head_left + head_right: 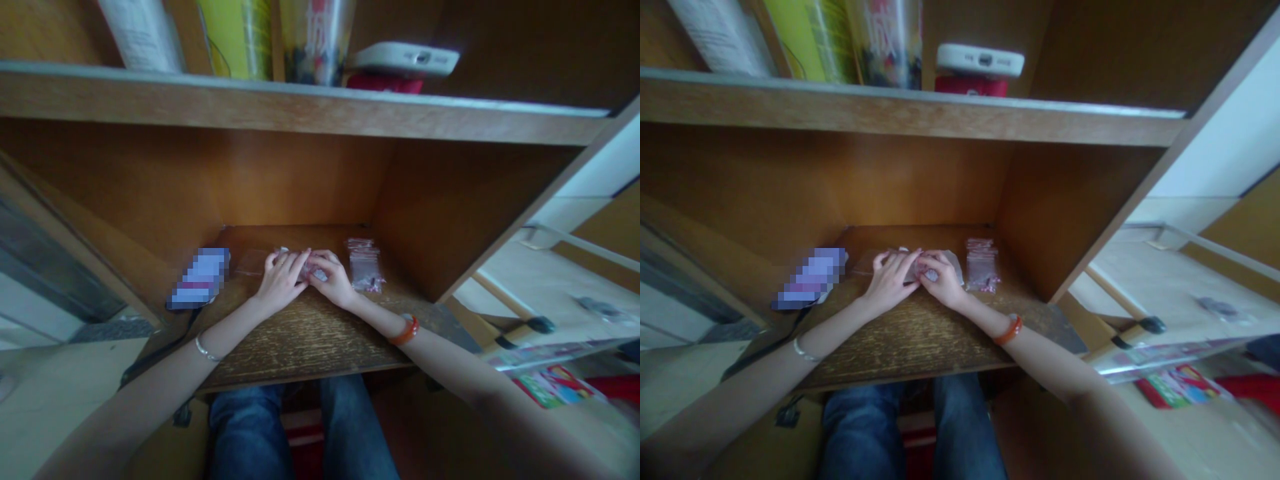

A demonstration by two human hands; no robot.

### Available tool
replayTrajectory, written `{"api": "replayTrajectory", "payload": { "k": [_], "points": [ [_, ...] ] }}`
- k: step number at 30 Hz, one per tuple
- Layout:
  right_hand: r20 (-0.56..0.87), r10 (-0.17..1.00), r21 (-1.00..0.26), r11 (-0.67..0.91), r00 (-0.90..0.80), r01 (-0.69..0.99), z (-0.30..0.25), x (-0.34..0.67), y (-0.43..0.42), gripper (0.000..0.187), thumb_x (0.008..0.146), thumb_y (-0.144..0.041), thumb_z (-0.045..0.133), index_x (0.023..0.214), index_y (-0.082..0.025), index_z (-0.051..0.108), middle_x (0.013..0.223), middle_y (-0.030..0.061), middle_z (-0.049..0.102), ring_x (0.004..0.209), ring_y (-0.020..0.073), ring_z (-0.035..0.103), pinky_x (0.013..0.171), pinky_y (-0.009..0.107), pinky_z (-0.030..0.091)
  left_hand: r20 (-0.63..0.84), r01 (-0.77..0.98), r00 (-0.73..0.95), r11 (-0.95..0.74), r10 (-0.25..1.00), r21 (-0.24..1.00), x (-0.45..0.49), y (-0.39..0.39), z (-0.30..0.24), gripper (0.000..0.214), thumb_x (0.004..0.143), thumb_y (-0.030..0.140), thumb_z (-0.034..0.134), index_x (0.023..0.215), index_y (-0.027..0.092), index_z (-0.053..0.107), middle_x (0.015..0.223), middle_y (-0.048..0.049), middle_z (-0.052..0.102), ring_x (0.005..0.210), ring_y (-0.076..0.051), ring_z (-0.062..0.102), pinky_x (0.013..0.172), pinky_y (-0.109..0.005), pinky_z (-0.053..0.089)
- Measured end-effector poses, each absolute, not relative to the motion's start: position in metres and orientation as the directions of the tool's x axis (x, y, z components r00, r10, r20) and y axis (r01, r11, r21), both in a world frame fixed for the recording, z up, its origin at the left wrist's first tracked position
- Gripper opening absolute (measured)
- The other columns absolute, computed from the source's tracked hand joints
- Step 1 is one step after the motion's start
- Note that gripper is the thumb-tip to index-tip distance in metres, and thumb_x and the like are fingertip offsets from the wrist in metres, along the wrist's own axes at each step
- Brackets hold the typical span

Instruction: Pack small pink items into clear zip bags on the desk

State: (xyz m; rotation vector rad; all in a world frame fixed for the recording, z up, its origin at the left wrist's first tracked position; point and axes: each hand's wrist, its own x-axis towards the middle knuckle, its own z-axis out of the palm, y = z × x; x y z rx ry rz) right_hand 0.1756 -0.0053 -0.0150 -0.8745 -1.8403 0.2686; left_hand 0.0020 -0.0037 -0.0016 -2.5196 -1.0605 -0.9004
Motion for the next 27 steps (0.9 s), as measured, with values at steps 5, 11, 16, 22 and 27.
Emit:
{"api": "replayTrajectory", "payload": {
  "k": [5,11,16,22,27],
  "points": [
    [0.678,0.713,-0.616,0.685,-0.179,0.389,-0.016,0.176,-0.006,0.027,0.078,-0.018,0.064,0.105,-0.022,0.067,0.112,0.0086,0.058,0.106,0.0206,0.057,0.089,0.038,0.051,0.640,0.726,0.529,-0.688,0.557,-0.001,0.001,-0.003,-0.002,0.063,0.080,0.024,0.063,0.137,0.016,0.039,0.124,-0.0150,0.060,0.112,-0.030,0.055,0.100,-0.046,0.030],
    [0.680,0.716,-0.635,0.683,-0.159,0.361,-0.010,0.174,-0.011,0.022,0.079,-0.023,0.065,0.101,-0.021,0.068,0.110,0.0084,0.060,0.104,0.0211,0.059,0.084,0.037,0.054,0.678,0.749,0.482,-0.662,0.554,0.009,0.001,0.000,-0.006,0.060,0.079,0.032,0.066,0.132,0.015,0.044,0.120,-0.0152,0.063,0.104,-0.029,0.060,0.097,-0.045,0.032],
    [0.701,0.708,-0.621,0.661,-0.078,0.422,-0.009,0.181,-0.004,0.023,0.085,-0.022,0.055,0.105,-0.021,0.068,0.104,0.0089,0.061,0.098,0.0199,0.060,0.083,0.036,0.053,0.707,0.792,0.361,-0.600,0.608,0.112,0.001,0.001,-0.003,0.053,0.081,0.044,0.064,0.125,0.017,0.050,0.114,-0.0135,0.066,0.101,-0.030,0.060,0.093,-0.046,0.033],
    [0.518,0.831,-0.406,0.446,-0.201,0.797,-0.023,0.188,0.008,0.032,0.086,-0.017,0.052,0.114,-0.020,0.066,0.127,0.0134,0.055,0.119,0.0288,0.049,0.101,0.049,0.040,0.724,0.777,0.266,-0.586,0.636,0.230,-0.001,0.008,-0.007,0.058,0.082,0.049,0.062,0.129,0.019,0.046,0.120,-0.0135,0.063,0.110,-0.029,0.057,0.098,-0.046,0.031],
    [0.370,0.874,-0.217,0.411,-0.315,0.885,-0.021,0.186,0.002,0.033,0.090,-0.022,0.052,0.121,-0.024,0.063,0.148,0.0119,0.036,0.138,0.0330,0.027,0.107,0.055,0.029,0.685,0.757,0.261,-0.585,0.680,0.292,0.000,0.011,-0.009,0.059,0.083,0.047,0.062,0.132,0.020,0.042,0.124,-0.0136,0.061,0.113,-0.029,0.056,0.101,-0.047,0.030]
  ]
}}
